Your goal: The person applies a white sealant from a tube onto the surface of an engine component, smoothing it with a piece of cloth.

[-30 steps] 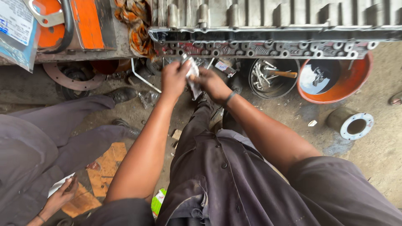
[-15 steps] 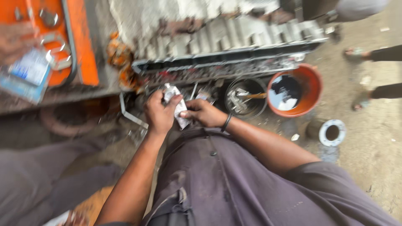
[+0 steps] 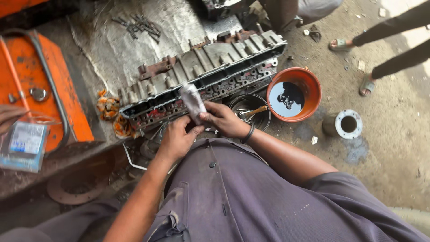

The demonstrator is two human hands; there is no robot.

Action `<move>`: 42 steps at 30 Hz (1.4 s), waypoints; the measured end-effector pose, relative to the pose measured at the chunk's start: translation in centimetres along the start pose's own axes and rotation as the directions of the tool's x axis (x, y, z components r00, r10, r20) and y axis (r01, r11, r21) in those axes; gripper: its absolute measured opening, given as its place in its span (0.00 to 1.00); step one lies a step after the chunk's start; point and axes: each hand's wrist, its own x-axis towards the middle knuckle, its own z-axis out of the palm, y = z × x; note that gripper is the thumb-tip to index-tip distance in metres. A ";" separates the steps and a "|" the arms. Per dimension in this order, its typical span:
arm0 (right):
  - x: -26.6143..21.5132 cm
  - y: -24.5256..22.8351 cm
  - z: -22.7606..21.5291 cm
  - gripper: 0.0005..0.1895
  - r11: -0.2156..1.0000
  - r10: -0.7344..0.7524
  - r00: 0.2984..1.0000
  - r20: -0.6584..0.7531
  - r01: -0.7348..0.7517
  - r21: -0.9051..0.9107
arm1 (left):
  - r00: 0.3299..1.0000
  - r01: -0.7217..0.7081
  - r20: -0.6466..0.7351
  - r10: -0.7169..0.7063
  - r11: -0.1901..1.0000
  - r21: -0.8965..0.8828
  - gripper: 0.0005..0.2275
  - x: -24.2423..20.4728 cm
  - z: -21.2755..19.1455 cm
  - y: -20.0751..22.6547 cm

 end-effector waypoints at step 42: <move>1.4 4.2 3.4 0.13 0.984 0.169 0.974 0.149 -0.176 0.033 | 0.971 0.143 -0.169 -0.167 0.979 -0.144 0.09 -2.6 0.2 -4.7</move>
